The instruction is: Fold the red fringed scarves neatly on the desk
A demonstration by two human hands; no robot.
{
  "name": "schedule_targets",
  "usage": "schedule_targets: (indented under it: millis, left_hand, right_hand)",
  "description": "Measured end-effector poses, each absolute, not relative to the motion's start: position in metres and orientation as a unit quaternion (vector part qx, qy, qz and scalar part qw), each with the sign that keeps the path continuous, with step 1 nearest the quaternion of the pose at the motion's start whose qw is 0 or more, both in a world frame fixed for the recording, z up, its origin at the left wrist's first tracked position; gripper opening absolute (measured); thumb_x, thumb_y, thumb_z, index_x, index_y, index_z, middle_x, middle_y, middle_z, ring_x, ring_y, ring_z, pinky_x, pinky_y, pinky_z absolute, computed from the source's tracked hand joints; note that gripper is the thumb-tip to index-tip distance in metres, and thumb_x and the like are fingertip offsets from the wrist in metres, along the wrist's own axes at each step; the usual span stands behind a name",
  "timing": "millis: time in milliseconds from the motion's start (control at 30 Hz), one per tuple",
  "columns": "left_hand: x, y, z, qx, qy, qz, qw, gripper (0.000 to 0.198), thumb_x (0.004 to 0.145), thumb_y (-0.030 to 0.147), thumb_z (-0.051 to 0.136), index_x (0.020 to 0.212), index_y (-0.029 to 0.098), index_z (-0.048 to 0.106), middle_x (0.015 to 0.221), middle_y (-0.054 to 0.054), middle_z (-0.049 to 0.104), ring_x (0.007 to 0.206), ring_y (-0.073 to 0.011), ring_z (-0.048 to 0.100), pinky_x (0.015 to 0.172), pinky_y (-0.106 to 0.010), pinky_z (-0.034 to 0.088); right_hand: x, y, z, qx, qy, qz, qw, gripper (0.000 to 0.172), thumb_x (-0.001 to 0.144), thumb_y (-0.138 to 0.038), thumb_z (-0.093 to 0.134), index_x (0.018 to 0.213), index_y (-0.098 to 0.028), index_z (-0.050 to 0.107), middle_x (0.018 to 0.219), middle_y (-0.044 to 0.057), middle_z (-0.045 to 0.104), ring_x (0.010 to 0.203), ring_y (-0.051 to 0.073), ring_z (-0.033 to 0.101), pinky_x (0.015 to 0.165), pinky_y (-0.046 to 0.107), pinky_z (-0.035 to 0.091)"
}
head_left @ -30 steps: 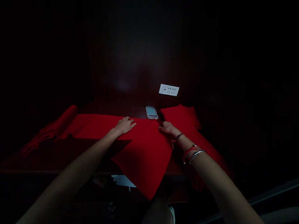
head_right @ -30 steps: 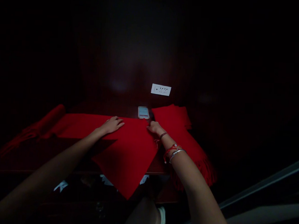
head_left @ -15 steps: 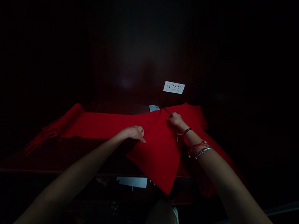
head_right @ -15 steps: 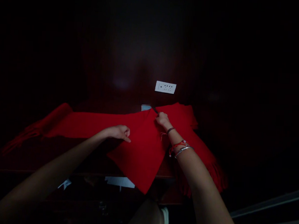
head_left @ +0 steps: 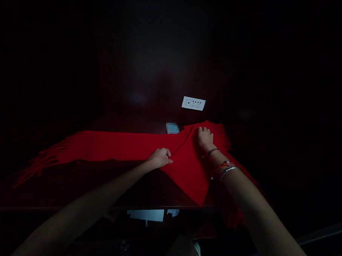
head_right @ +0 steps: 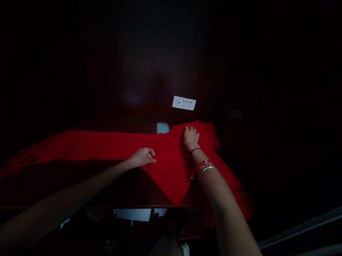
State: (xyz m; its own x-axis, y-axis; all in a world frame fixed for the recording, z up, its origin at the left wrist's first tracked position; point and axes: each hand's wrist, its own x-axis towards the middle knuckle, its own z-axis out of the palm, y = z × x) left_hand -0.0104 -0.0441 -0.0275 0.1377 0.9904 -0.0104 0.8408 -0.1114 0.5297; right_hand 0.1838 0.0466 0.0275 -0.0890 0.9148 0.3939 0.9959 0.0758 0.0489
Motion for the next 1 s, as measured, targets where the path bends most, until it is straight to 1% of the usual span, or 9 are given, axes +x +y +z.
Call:
schedule_targets:
  millis: [67,167,267,433,600,700,800,900,1000]
  left_hand:
    - [-0.016,-0.04,-0.026,0.721,0.64,0.168,0.208,0.013,0.066,0.028,0.059,0.075,0.02,0.057,0.073,0.002,0.061,0.068,-0.0109,0.055,0.054,-0.017,0.036]
    - [-0.023,-0.036,-0.027,0.723,0.645,0.15,0.197,0.006,0.067,0.025,0.056,0.07,0.019,0.058,0.071,0.001,0.061,0.068,-0.0117,0.055,0.054,-0.017,0.036]
    - [-0.025,-0.036,-0.028,0.731,0.642,0.142,0.184,0.01,0.07,0.024,0.05,0.069,0.02,0.059,0.072,0.0,0.061,0.07,-0.0128,0.055,0.055,-0.019,0.035]
    - [-0.025,-0.043,-0.02,0.736,0.644,0.123,0.166,0.02,0.074,0.024,0.041,0.071,0.019,0.06,0.074,-0.004,0.062,0.071,-0.016,0.056,0.056,-0.022,0.036]
    - [-0.022,-0.051,-0.011,0.735,0.661,0.078,0.131,0.027,0.078,0.026,0.035,0.084,0.019,0.06,0.087,-0.01,0.062,0.08,-0.0204,0.057,0.06,-0.025,0.04]
    - [-0.018,-0.056,-0.009,0.732,0.676,0.033,0.082,0.029,0.079,0.024,0.033,0.088,0.016,0.06,0.091,-0.014,0.061,0.082,-0.0244,0.058,0.061,-0.029,0.042]
    - [-0.015,-0.062,-0.009,0.735,0.677,0.019,0.022,0.031,0.081,0.021,0.03,0.092,0.014,0.058,0.088,-0.015,0.062,0.082,-0.0259,0.058,0.062,-0.032,0.044]
    - [-0.013,-0.067,-0.012,0.731,0.68,0.041,-0.031,0.035,0.085,0.029,0.027,0.097,0.011,0.054,0.083,-0.016,0.062,0.08,-0.0266,0.059,0.062,-0.034,0.044]
    - [-0.013,-0.068,-0.015,0.742,0.669,0.033,-0.032,0.038,0.082,0.039,0.034,0.099,0.011,0.053,0.084,-0.016,0.062,0.081,-0.0279,0.058,0.063,-0.035,0.044]
  right_hand:
    - [0.181,0.045,0.021,-0.543,-0.812,-0.169,0.131,0.039,0.077,-0.014,0.041,0.117,-0.014,0.042,0.117,0.016,0.044,0.106,0.025,0.04,0.083,0.039,0.036]
    - [0.172,0.041,0.015,-0.321,-0.94,-0.101,0.051,0.039,0.076,-0.016,0.047,0.116,-0.018,0.045,0.119,0.01,0.044,0.109,0.019,0.038,0.089,0.032,0.032]
    - [0.16,0.038,0.01,-0.229,-0.972,-0.057,-0.023,0.033,0.075,-0.014,0.05,0.108,-0.019,0.052,0.113,0.007,0.051,0.107,0.018,0.04,0.09,0.032,0.03]
    - [0.152,0.037,0.012,-0.257,-0.966,-0.037,-0.016,0.016,0.077,-0.015,0.047,0.088,-0.014,0.059,0.088,0.007,0.061,0.083,0.015,0.053,0.077,0.027,0.036]
    - [0.148,0.038,0.017,-0.296,-0.955,-0.002,0.021,0.016,0.08,-0.016,0.043,0.086,-0.014,0.058,0.084,0.005,0.06,0.075,0.012,0.052,0.071,0.022,0.036]
    - [0.144,0.036,0.005,-0.31,-0.95,-0.029,0.012,0.017,0.079,-0.017,0.044,0.09,-0.015,0.056,0.085,0.005,0.059,0.079,0.015,0.051,0.073,0.026,0.035]
    - [0.141,0.03,-0.009,-0.32,-0.943,-0.066,0.057,0.021,0.079,-0.019,0.043,0.098,-0.016,0.053,0.095,0.007,0.056,0.091,0.018,0.046,0.081,0.032,0.032]
    - [0.139,0.019,-0.021,-0.355,-0.923,-0.086,0.12,0.028,0.081,-0.02,0.04,0.108,-0.017,0.047,0.106,0.009,0.05,0.1,0.018,0.04,0.088,0.036,0.026]
    - [0.136,0.008,-0.031,-0.362,-0.918,-0.076,0.139,0.03,0.084,-0.022,0.036,0.112,-0.018,0.044,0.107,0.008,0.048,0.104,0.018,0.038,0.093,0.039,0.021]
